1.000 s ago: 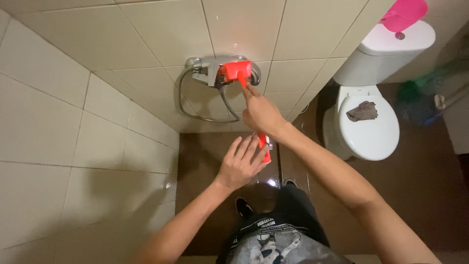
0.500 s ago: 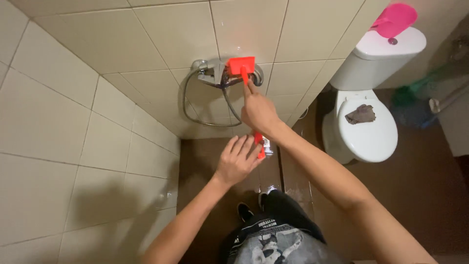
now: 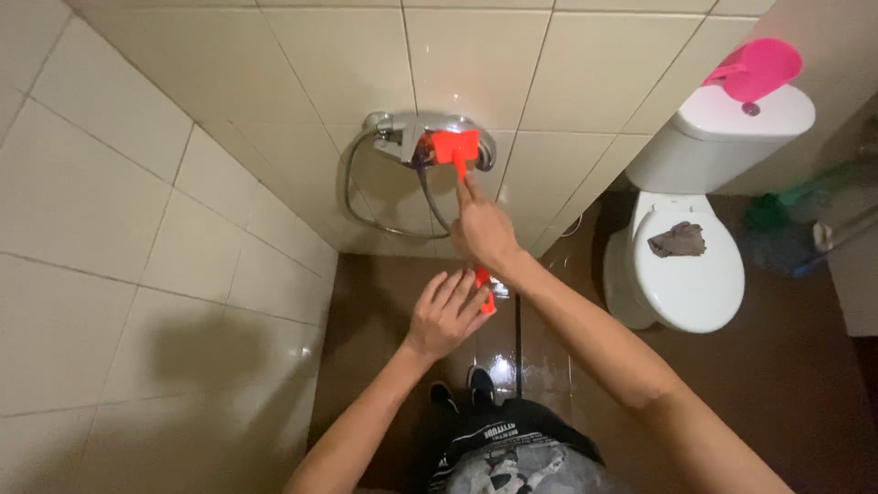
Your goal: The person uses a brush to scrub the toilet tank and seat before moving to scrub the shower faucet and wall tiles.
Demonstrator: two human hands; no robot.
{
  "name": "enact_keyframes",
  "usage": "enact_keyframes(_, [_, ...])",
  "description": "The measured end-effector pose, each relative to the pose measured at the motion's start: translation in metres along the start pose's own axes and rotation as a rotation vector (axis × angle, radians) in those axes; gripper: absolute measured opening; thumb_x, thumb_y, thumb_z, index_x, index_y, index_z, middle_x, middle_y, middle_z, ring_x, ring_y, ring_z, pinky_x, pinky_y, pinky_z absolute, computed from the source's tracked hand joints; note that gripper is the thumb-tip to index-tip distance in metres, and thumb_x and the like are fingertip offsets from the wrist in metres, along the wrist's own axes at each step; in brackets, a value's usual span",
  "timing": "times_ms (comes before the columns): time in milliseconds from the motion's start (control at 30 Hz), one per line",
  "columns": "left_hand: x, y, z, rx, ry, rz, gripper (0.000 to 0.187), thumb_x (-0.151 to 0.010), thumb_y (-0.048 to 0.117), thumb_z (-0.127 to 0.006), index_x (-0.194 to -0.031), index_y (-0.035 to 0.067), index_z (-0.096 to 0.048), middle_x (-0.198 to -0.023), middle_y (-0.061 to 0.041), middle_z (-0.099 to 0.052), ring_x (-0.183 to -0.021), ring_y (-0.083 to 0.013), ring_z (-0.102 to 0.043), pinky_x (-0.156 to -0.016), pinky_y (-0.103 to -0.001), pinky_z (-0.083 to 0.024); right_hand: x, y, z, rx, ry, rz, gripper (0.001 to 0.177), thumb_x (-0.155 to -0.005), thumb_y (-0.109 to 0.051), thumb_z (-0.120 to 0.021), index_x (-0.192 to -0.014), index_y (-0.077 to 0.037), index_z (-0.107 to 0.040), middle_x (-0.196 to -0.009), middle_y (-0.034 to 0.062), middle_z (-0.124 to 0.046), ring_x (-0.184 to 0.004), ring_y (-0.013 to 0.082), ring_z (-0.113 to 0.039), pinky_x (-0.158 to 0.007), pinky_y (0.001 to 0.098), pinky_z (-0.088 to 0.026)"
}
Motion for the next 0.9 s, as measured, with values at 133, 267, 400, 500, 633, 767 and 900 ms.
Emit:
enact_keyframes(133, [0.007, -0.001, -0.006, -0.003, -0.030, 0.020, 0.040, -0.092, 0.034, -0.079, -0.122, 0.009, -0.070, -0.129, -0.017, -0.067, -0.120, -0.0313, -0.065, -0.107, -0.048, -0.050, 0.001, -0.001, 0.002, -0.051, -0.019, -0.082, 0.067, -0.084, -0.005, -0.060, -0.148, 0.007, -0.043, -0.162, 0.0203, -0.039, -0.101, 0.0462, -0.069, -0.089, 0.0521, -0.056])
enact_keyframes(267, [0.011, -0.001, 0.002, 0.021, -0.037, -0.006, 0.043, -0.091, 0.036, -0.078, -0.124, 0.008, -0.070, -0.131, -0.018, -0.067, -0.121, -0.0321, -0.064, -0.106, -0.047, -0.049, 0.018, -0.010, 0.004, -0.085, -0.009, -0.098, 0.070, -0.078, -0.006, -0.062, -0.144, 0.006, -0.043, -0.158, 0.0238, -0.037, -0.100, 0.0482, -0.066, -0.085, 0.0541, -0.055])
enact_keyframes(400, [0.012, -0.012, 0.009, 0.073, -0.057, -0.011, 0.044, -0.091, 0.036, -0.078, -0.125, 0.009, -0.070, -0.132, -0.018, -0.067, -0.123, -0.0316, -0.064, -0.106, -0.047, -0.049, 0.016, -0.019, 0.010, -0.127, -0.024, -0.187, 0.070, -0.081, -0.005, -0.060, -0.147, 0.006, -0.040, -0.160, 0.0233, -0.035, -0.098, 0.0486, -0.067, -0.084, 0.0541, -0.055])
enact_keyframes(500, [0.010, -0.026, 0.020, 0.095, -0.046, -0.022, 0.044, -0.090, 0.037, -0.079, -0.121, 0.008, -0.071, -0.130, -0.019, -0.067, -0.124, -0.0334, -0.063, -0.105, -0.049, -0.048, 0.009, -0.036, 0.015, -0.167, -0.004, -0.213, 0.069, -0.080, -0.004, -0.061, -0.145, 0.007, -0.041, -0.160, 0.0227, -0.036, -0.101, 0.0486, -0.066, -0.086, 0.0538, -0.054])
enact_keyframes(633, [0.019, -0.042, 0.024, 0.130, -0.062, -0.031, 0.040, -0.088, 0.035, -0.081, -0.118, 0.010, -0.073, -0.128, -0.018, -0.066, -0.123, -0.0336, -0.062, -0.106, -0.050, -0.048, 0.005, -0.050, 0.002, -0.154, 0.101, -0.213, 0.068, -0.079, -0.002, -0.061, -0.145, 0.005, -0.046, -0.158, 0.0215, -0.041, -0.107, 0.0478, -0.065, -0.091, 0.0525, -0.053])
enact_keyframes(767, [0.037, -0.041, 0.020, 0.171, -0.085, -0.026, 0.038, -0.087, 0.033, -0.081, -0.117, 0.010, -0.074, -0.125, -0.016, -0.067, -0.122, -0.0332, -0.063, -0.106, -0.050, -0.048, 0.020, -0.050, -0.013, -0.187, 0.134, -0.199, 0.071, -0.076, -0.001, -0.062, -0.144, 0.007, -0.045, -0.158, 0.0230, -0.039, -0.108, 0.0465, -0.064, -0.091, 0.0507, -0.054])
enact_keyframes(900, [0.036, -0.040, 0.017, 0.206, -0.096, -0.056, 0.040, -0.087, 0.033, -0.081, -0.118, 0.010, -0.074, -0.125, -0.016, -0.067, -0.123, -0.0332, -0.062, -0.107, -0.049, -0.048, 0.027, -0.045, -0.007, -0.226, 0.123, -0.244, 0.072, -0.073, -0.002, -0.064, -0.143, 0.006, -0.045, -0.158, 0.0204, -0.039, -0.106, 0.0454, -0.065, -0.087, 0.0501, -0.054])
Point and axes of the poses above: each hand's wrist, its own x-axis away from the middle knuckle, its own z-axis out of the back of the hand, y = z × x, the point moved 1 cm from there along -x, towards the middle knuckle
